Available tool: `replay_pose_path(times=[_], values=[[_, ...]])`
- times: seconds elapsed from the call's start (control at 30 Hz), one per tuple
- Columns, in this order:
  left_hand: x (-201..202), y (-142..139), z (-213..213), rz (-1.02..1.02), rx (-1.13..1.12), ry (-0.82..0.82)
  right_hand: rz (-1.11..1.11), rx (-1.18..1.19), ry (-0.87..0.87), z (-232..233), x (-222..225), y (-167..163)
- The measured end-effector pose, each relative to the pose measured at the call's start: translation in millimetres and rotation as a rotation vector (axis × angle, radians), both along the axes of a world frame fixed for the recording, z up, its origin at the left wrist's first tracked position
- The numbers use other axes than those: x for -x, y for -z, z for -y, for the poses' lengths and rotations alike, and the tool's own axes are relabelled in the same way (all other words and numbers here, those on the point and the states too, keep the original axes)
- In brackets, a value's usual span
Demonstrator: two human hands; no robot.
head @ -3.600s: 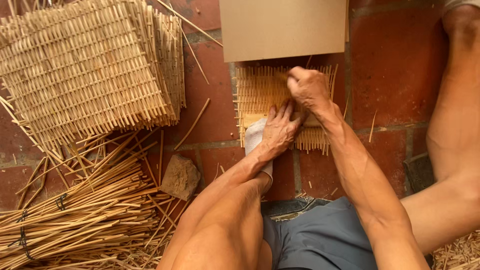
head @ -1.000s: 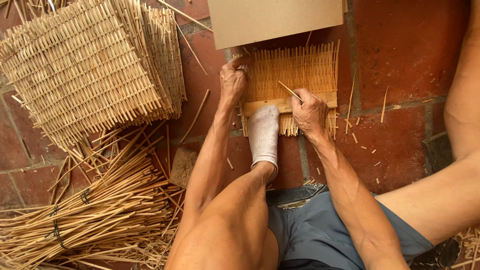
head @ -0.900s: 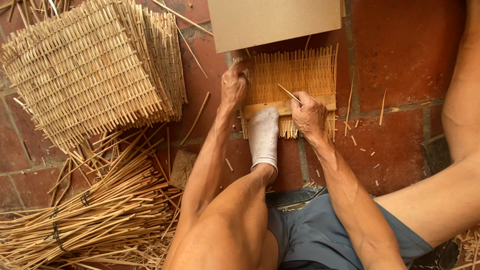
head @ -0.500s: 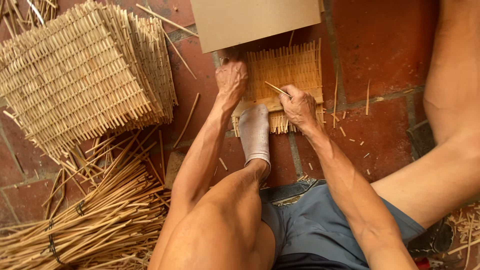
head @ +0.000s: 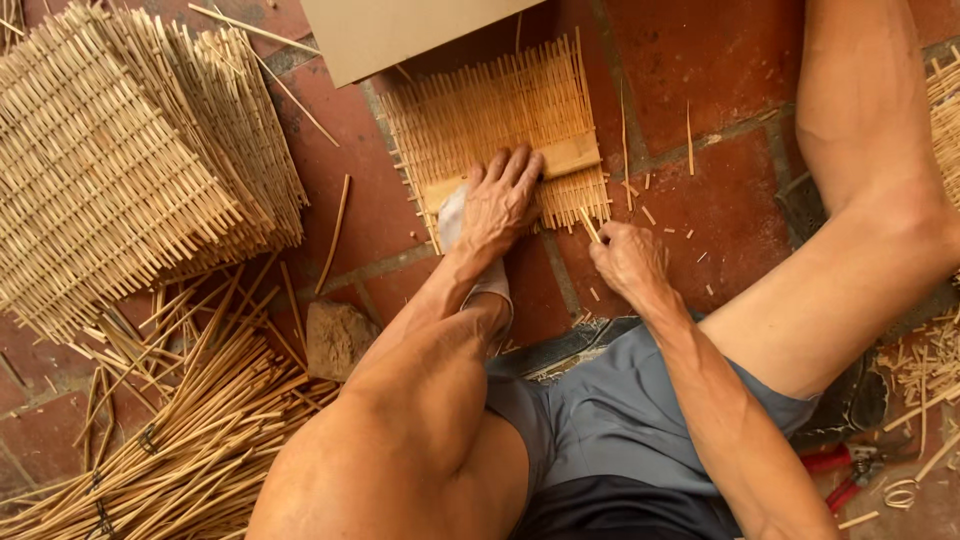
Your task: The person sits on a tiled floor and weaves thin bamboo strips into a square mat using a wooden block to press the weave. After completing the weave, the person applies glue to a cardboard backing with a roller and attaches the mat to it.
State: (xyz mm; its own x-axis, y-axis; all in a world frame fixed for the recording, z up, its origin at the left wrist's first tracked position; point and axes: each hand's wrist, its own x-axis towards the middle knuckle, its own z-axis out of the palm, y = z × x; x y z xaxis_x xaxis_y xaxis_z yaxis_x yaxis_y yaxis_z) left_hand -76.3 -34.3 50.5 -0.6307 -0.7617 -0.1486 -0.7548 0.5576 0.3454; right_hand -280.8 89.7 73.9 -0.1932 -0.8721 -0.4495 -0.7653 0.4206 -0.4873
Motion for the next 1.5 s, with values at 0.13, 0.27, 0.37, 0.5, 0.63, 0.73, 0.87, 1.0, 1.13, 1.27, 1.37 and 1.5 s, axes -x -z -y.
replay_pose_path(times=[0.13,0.27,0.37,0.5,0.63,0.73,0.87,1.0,1.13,1.27,1.37,1.5], values=[[-6.8,9.0,0.9,0.009,-0.003,-0.002,0.120,-0.031,0.067,-7.4,-15.0,-0.1],[-8.6,13.3,-1.6,0.040,0.016,0.003,0.022,0.094,-0.005,-7.3,-16.5,16.6],[-6.9,15.7,-2.8,0.050,0.011,-0.002,0.062,0.119,-0.006,-6.0,-15.0,31.3],[-7.3,15.1,-0.9,0.079,-0.029,-0.006,0.113,0.070,0.030,-2.6,-12.0,42.8],[-7.6,8.6,-1.1,0.066,-0.023,-0.021,0.124,0.043,0.023,1.3,-13.6,45.2],[-7.3,4.0,-2.0,0.064,-0.002,-0.014,0.088,0.192,0.024,1.7,-16.6,42.4],[-6.3,3.1,-0.2,-0.004,0.033,-0.029,0.118,0.143,0.045,-7.0,-6.3,29.5],[-4.3,6.3,-2.3,-0.055,0.019,-0.059,0.066,0.061,0.105,-6.2,8.2,21.4],[-4.1,11.6,-9.0,0.001,0.064,-0.049,0.050,0.070,0.037,0.1,11.9,25.8],[-4.8,19.9,-11.2,0.001,0.081,-0.053,0.070,0.053,0.038,-2.0,11.8,37.6],[-3.2,23.4,-10.0,0.017,0.079,-0.041,0.065,0.019,0.023,-1.1,11.0,48.2],[-3.1,19.2,-11.7,0.056,0.068,-0.041,0.056,-0.105,0.023,2.9,10.3,51.8]])
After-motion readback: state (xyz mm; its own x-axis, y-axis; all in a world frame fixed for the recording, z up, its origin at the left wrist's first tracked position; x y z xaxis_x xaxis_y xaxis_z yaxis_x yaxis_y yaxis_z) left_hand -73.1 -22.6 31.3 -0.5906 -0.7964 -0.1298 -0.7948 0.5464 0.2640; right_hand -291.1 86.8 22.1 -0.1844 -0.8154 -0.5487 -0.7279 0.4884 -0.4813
